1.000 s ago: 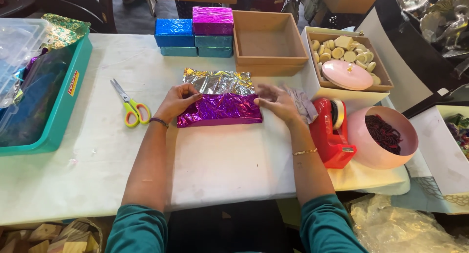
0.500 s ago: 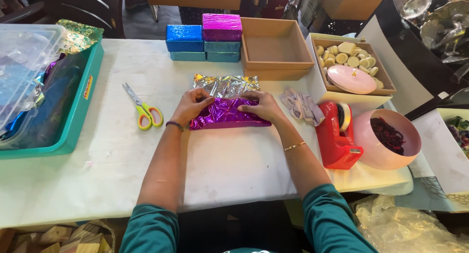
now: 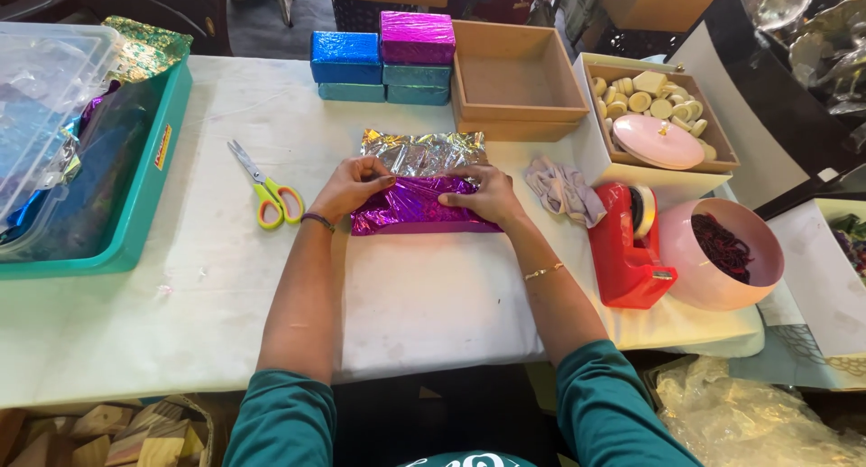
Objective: The person places a small floral-patterned pouch into a wooden box and closes it. They then wrap the box in a sheet of shiny purple foil, folding the edges and securing the corners with clear tape to create a finished package.
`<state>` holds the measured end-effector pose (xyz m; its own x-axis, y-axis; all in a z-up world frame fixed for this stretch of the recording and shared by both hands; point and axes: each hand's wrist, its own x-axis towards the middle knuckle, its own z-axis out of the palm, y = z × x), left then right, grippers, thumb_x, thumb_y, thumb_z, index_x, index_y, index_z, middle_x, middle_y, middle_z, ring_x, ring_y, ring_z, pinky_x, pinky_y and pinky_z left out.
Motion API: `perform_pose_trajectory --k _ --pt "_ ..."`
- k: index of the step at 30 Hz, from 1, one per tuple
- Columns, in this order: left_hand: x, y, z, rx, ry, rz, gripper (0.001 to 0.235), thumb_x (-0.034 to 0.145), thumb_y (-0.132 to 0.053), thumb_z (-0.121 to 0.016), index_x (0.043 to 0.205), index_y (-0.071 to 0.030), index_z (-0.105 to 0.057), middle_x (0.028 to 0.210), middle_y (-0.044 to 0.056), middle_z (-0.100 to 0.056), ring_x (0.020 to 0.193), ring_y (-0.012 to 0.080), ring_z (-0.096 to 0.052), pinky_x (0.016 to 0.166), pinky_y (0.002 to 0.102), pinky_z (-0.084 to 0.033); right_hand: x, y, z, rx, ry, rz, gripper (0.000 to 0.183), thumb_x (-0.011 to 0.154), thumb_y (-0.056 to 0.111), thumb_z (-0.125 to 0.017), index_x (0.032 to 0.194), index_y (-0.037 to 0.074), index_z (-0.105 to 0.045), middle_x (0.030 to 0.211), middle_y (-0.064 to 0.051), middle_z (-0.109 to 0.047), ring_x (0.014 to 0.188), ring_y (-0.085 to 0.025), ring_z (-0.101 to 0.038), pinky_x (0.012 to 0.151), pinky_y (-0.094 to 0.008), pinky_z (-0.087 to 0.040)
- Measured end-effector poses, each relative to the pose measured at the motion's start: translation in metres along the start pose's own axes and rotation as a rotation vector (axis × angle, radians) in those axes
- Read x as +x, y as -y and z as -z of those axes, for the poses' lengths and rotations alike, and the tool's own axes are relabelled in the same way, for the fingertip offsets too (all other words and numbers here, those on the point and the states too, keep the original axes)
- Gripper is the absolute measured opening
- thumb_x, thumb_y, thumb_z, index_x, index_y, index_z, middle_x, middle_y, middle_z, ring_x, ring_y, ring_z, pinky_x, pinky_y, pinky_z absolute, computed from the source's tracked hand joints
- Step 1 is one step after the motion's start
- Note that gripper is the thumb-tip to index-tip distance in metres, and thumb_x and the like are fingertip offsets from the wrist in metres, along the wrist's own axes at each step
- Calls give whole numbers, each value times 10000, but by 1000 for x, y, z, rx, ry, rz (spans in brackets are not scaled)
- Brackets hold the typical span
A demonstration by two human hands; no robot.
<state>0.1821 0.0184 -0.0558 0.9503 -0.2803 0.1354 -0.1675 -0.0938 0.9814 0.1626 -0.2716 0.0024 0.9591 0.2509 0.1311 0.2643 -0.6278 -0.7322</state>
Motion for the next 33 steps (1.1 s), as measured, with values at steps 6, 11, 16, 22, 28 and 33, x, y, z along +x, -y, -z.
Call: perform_pose_trajectory --k 6,11,16,22,28,33 --pt "-4 -20 -2 136 -79 91 212 973 -249 -777 1019 -51 -713 788 -22 -620 697 44 -524 602 221 -419 3 -5 -4 81 -4 -56 600 608 432 -931 1133 171 -807 1199 -73 -763 1099 -201 -712 1011 -324 -521" --pt "-15 -33 7 101 -54 166 390 772 -220 -864 1099 -99 -688 845 -6 -707 738 58 -629 653 220 -505 6 -10 -6 88 -7 -65 607 595 439 -939 1122 168 -807 1233 -78 -743 1152 -224 -686 1050 -344 -489" --pt "-6 -2 7 -6 -141 5 333 784 -176 -864 1047 -34 -717 875 15 -705 751 66 -656 677 248 -547 7 -13 -7 68 -14 -68 599 605 457 -933 1116 172 -808 1262 -76 -737 1214 -245 -663 1094 -361 -456" --pt "-22 -72 -30 1023 -576 -188 334 903 -396 -798 1054 -100 -766 1012 80 -771 1014 279 -673 864 447 -498 7 -12 -6 78 -42 -48 572 622 461 -930 1099 169 -809 1229 -69 -743 1188 -233 -669 1083 -355 -460" --pt "-24 -84 -82 1144 -464 -525 728 789 -607 -773 1268 -64 -697 1133 106 -743 1124 266 -658 994 434 -440 7 -16 -7 86 -38 -60 526 636 430 -905 1085 171 -813 1067 -26 -786 969 -161 -715 931 -310 -538" --pt "-1 -42 -63 816 -199 150 665 725 -745 -719 1149 -235 -762 1105 2 -742 1076 200 -695 963 405 -495 7 -12 -3 149 -12 -16 511 649 428 -915 1070 155 -814 1050 -21 -780 973 -139 -710 924 -310 -535"
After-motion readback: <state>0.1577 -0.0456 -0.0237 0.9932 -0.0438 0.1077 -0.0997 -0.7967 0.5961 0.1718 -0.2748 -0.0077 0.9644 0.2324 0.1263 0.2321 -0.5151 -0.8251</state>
